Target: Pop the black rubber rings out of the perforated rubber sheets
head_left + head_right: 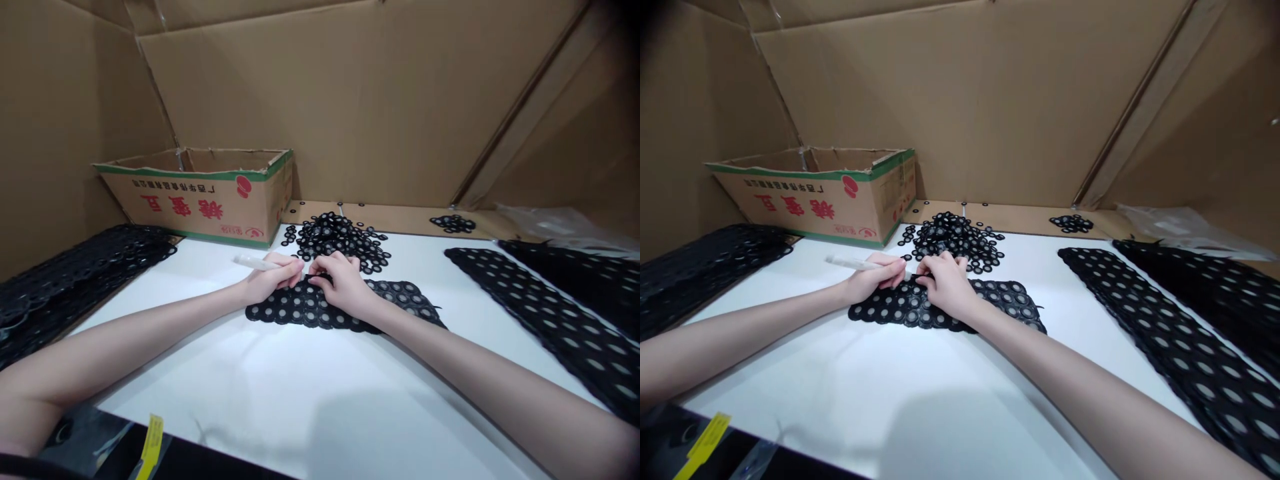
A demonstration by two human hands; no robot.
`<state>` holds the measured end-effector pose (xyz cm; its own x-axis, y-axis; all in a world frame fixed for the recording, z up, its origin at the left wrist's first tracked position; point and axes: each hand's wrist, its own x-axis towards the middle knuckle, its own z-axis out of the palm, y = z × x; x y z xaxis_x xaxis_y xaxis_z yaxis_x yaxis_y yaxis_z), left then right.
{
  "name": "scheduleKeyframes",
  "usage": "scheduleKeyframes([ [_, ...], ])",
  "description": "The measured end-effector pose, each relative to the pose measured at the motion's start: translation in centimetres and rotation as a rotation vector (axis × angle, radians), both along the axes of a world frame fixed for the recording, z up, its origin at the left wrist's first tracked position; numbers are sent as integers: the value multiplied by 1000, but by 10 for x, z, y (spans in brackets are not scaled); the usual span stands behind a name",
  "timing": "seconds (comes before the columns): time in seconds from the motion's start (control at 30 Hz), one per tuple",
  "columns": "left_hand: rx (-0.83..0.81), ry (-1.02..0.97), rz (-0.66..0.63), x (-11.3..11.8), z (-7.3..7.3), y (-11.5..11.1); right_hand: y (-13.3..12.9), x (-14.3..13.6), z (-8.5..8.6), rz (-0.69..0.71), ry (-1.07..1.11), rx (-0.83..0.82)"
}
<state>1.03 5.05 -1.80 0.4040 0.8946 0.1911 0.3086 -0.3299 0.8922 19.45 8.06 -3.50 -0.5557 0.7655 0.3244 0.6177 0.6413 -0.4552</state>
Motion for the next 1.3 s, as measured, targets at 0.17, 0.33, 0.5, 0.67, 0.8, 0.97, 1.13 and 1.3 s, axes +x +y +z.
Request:
scheduleKeyframes([
  [0.17,22,123,-118,0,10,4,0,0,-1,15,2,-8],
  [0.33,28,253,-162,-1,19,4,1,-1,0,16,-4,4],
  [0.5,85,367,-155,0,14,3,2,-2,0,-19,-8,-37],
  [0.67,-12,276,-201,-3,11,7,0,-2,1,-13,0,-35],
  [0.8,30,327,-207,-4,12,4,-1,-1,1,-8,14,-31],
  [0.97,147,385,-158,-3,7,-5,1,0,-2,-15,28,-6],
  [1.13,-28,127,-81,-3,0,-2,1,-1,-2,-36,16,-19],
  [1.3,-57,153,-129,-3,2,0,0,-1,0,-22,12,-28],
])
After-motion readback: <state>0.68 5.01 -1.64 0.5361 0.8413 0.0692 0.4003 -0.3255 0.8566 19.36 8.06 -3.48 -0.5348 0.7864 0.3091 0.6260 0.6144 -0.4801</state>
